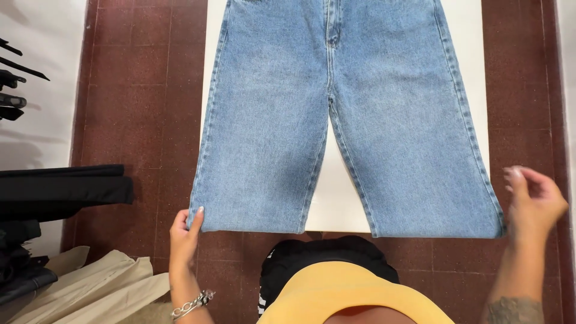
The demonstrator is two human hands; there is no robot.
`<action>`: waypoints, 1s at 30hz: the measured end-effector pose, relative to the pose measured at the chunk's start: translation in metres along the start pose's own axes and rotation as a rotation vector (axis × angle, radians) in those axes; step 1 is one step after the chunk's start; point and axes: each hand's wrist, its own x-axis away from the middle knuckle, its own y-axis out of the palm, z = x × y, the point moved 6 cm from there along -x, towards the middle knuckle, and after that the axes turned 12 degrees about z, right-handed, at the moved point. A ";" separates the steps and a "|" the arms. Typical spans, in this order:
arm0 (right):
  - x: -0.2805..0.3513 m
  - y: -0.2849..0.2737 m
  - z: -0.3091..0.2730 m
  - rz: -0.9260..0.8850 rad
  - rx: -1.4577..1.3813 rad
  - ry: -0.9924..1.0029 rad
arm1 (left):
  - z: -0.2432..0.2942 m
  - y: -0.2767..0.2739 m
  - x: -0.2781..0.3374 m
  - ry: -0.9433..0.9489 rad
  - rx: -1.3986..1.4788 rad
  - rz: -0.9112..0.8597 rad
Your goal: The person places branded paper bags on a wooden shelf, then unfolds a pair of light-wash denim jeans on a white table. They then move to a clothing rack and arrange several black garments hanging on wooden hangers.
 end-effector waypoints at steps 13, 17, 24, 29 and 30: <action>0.016 0.075 -0.097 -0.164 0.417 -0.374 | 0.049 -0.007 0.040 0.149 -0.191 0.115; 0.037 0.102 -0.108 -0.264 0.579 -0.474 | 0.055 0.004 0.051 0.216 -0.206 0.188; 0.037 0.107 -0.119 -0.307 0.626 -0.370 | 0.033 0.015 0.059 0.266 -0.115 0.385; 0.037 0.105 -0.127 -0.277 0.618 -0.294 | 0.018 0.019 0.064 0.120 0.039 0.536; 0.038 0.104 -0.129 -0.271 0.608 -0.304 | 0.005 0.024 0.059 0.125 0.050 0.543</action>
